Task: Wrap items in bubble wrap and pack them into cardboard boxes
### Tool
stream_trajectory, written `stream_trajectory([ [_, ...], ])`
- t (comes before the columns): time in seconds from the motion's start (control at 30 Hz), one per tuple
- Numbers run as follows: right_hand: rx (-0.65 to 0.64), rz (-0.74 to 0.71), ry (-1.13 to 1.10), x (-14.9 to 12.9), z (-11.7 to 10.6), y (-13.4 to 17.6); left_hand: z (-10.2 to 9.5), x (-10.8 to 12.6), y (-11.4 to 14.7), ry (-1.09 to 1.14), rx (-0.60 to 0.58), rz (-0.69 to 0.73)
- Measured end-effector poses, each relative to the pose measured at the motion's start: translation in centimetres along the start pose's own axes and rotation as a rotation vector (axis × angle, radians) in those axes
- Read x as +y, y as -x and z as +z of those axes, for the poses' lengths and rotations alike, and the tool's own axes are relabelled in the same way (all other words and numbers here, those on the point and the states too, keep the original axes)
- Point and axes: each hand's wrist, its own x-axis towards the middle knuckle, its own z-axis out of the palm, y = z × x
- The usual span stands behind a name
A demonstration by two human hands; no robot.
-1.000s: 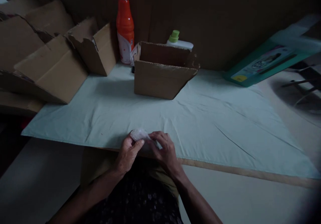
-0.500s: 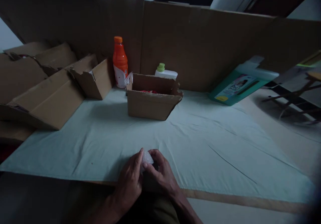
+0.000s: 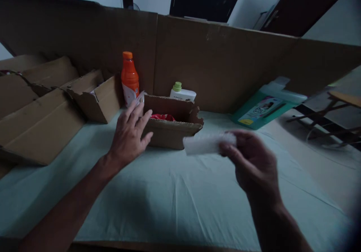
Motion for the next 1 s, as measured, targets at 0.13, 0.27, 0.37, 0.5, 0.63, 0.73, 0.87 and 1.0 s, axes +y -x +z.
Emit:
stream_trajectory([
  [0.13, 0.036, -0.227, 0.349, -0.8, 0.8, -6.8, 1.4, -0.8, -0.6, 0.008, 0.02, 0.014],
  [0.27, -0.259, -0.276, 0.838, 0.4, 3.5, -11.4, 1.7, -0.1, 0.9, 0.052, 0.073, 0.023],
  [0.37, -0.551, -0.289, 1.193, 0.9, 6.1, -13.0, 1.8, 0.0, 1.1, 0.055, 0.104, 0.01],
  [0.5, -0.803, -0.303, 1.453, 1.0, 9.3, -13.7, 1.8, -0.4, 0.8, 0.062, 0.096, 0.026],
  [0.63, -0.874, -0.214, 1.45, 2.2, 11.6, -13.9, 1.9, -0.6, 0.8, 0.075, 0.123, 0.039],
  [0.73, -0.955, -0.202, 1.404, 2.9, 12.0, -14.0, 2.0, -0.4, 0.7, 0.077, 0.129, 0.028],
  [0.87, -0.823, -0.332, 1.274, 1.9, 8.0, -13.6, 1.8, -0.1, 1.1, 0.117, 0.186, -0.015],
  [1.0, -0.249, -0.358, 0.939, 1.7, 0.9, -10.1, 1.9, -0.7, 3.1, 0.278, 0.271, -0.23],
])
